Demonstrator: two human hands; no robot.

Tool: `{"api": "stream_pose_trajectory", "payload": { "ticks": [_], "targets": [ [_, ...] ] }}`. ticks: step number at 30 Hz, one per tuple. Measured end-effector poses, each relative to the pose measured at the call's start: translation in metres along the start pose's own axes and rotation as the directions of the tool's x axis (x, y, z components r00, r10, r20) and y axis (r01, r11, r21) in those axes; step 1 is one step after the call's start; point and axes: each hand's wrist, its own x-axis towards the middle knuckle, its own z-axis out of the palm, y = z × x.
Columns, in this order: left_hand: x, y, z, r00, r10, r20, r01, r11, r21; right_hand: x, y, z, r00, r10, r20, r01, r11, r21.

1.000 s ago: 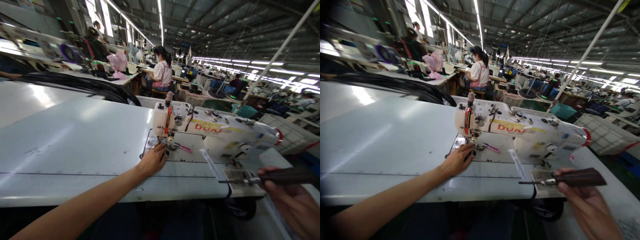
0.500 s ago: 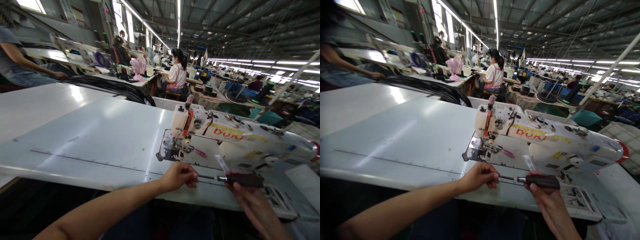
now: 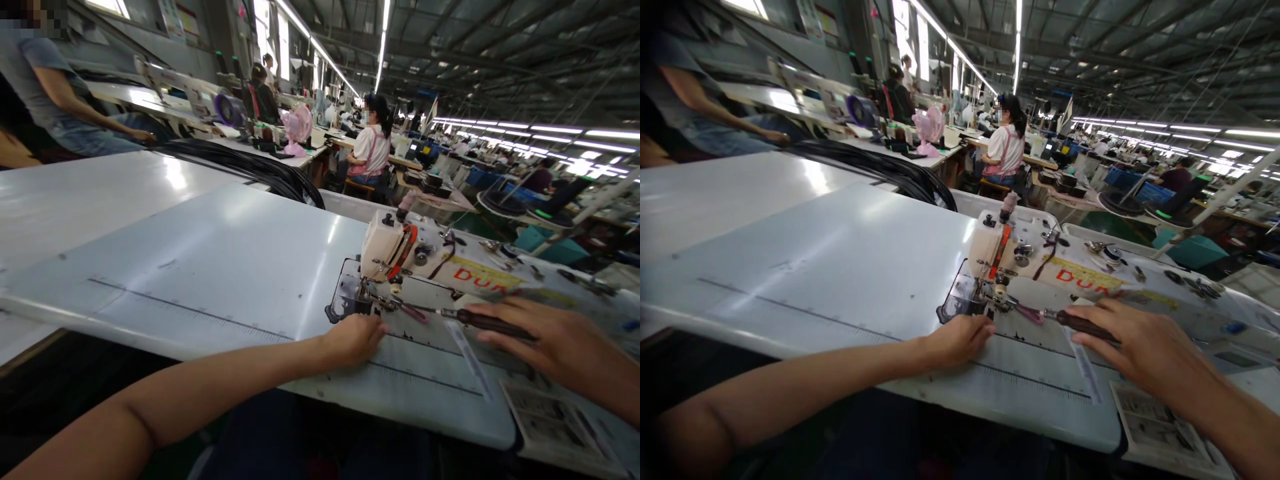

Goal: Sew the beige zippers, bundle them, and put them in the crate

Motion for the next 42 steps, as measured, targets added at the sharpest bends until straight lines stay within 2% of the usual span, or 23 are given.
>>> {"api": "stream_pose_trajectory", "payload": {
  "ticks": [2, 4, 5, 7, 14, 19, 24, 31, 36, 42],
  "targets": [
    [0.005, -0.003, 0.001, 0.99, 0.143, 0.015, -0.14, 0.935, 0.326, 0.017, 0.003, -0.001, 0.998, -0.046, -0.035, 0.043, 0.996, -0.075],
    [0.011, -0.005, 0.004, 0.975, 0.217, 0.045, -0.202, 0.787, 0.583, 0.033, -0.004, 0.002, 0.992, -0.119, -0.049, 0.111, 0.985, -0.134],
    [0.014, -0.005, 0.005, 0.971, 0.235, 0.048, -0.206, 0.714, 0.669, 0.041, -0.009, 0.004, 0.986, -0.158, -0.051, 0.147, 0.975, -0.167],
    [0.017, -0.008, 0.006, 0.971, 0.239, 0.021, -0.178, 0.659, 0.731, 0.053, -0.018, 0.009, 0.974, -0.222, -0.037, 0.208, 0.951, -0.228],
    [0.007, -0.023, -0.004, 0.969, 0.245, -0.008, -0.164, 0.673, 0.721, 0.087, -0.024, 0.016, 0.943, -0.332, 0.008, 0.324, 0.915, -0.239],
    [0.007, -0.032, -0.004, 0.951, 0.309, 0.016, -0.22, 0.64, 0.737, 0.102, -0.027, 0.019, 0.917, -0.394, 0.059, 0.394, 0.875, -0.28],
    [0.008, -0.037, -0.003, 0.957, 0.289, -0.008, -0.193, 0.66, 0.726, 0.107, -0.032, 0.024, 0.905, -0.415, 0.096, 0.421, 0.838, -0.346],
    [0.008, -0.04, -0.004, 0.962, 0.272, 0.011, -0.194, 0.656, 0.729, 0.112, -0.035, 0.024, 0.89, -0.443, 0.112, 0.453, 0.822, -0.345],
    [0.008, -0.041, -0.002, 0.963, 0.269, -0.005, -0.176, 0.645, 0.743, 0.112, -0.035, 0.023, 0.898, -0.428, 0.101, 0.437, 0.844, -0.31],
    [0.008, -0.04, -0.003, 0.964, 0.265, 0.007, -0.186, 0.657, 0.73, 0.118, -0.043, 0.023, 0.847, -0.521, 0.103, 0.513, 0.752, -0.414]
  ]
}}
